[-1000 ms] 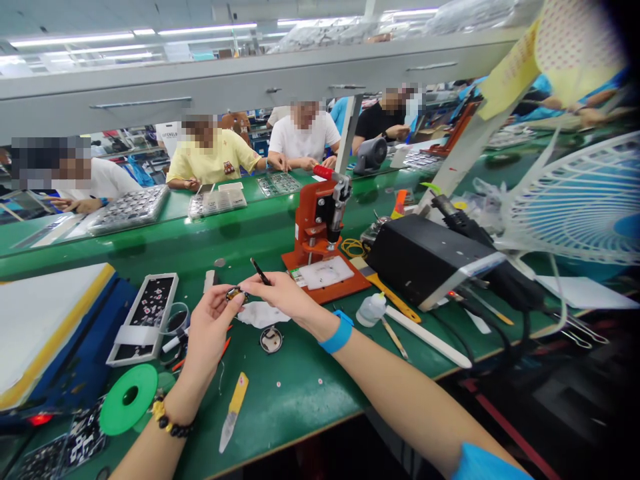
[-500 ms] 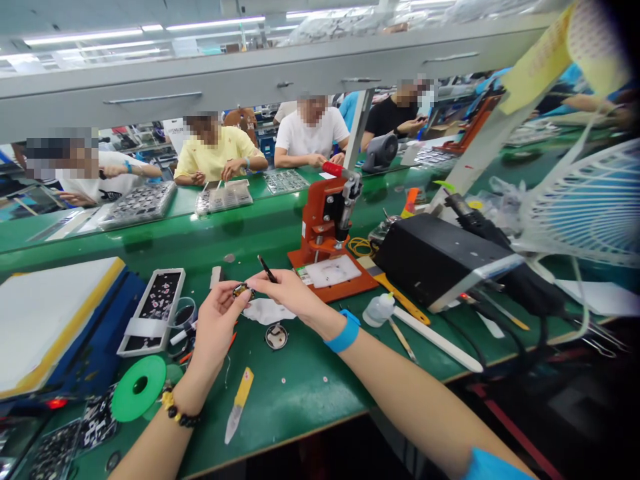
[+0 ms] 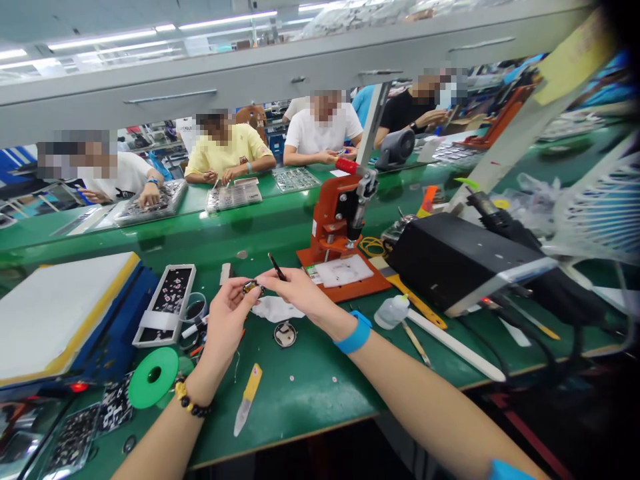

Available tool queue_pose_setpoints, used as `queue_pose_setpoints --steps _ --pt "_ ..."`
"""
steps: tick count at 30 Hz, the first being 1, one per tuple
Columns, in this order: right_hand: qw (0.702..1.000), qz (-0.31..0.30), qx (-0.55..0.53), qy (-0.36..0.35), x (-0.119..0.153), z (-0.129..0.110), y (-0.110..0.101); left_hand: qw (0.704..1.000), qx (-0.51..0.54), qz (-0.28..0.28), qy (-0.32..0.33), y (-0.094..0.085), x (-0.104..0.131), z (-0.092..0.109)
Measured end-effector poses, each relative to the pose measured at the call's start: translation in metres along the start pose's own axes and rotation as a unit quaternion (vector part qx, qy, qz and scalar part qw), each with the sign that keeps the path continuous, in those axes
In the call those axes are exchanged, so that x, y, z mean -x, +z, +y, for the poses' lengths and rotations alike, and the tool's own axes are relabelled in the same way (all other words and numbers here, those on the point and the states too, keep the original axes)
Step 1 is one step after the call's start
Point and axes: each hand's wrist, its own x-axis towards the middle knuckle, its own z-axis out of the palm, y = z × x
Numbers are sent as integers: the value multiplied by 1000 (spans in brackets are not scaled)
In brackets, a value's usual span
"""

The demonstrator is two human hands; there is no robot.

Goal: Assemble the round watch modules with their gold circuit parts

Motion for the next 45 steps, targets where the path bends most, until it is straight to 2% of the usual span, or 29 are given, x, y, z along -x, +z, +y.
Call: queue_pose_setpoints --steps 33,45 --pt "1000 -11 -12 -6 4 -3 3 1000 2 -10 0 1 3 7" --pt "1000 9 4 8 2 -1 5 1000 -4 -16 -9 3 4 8"
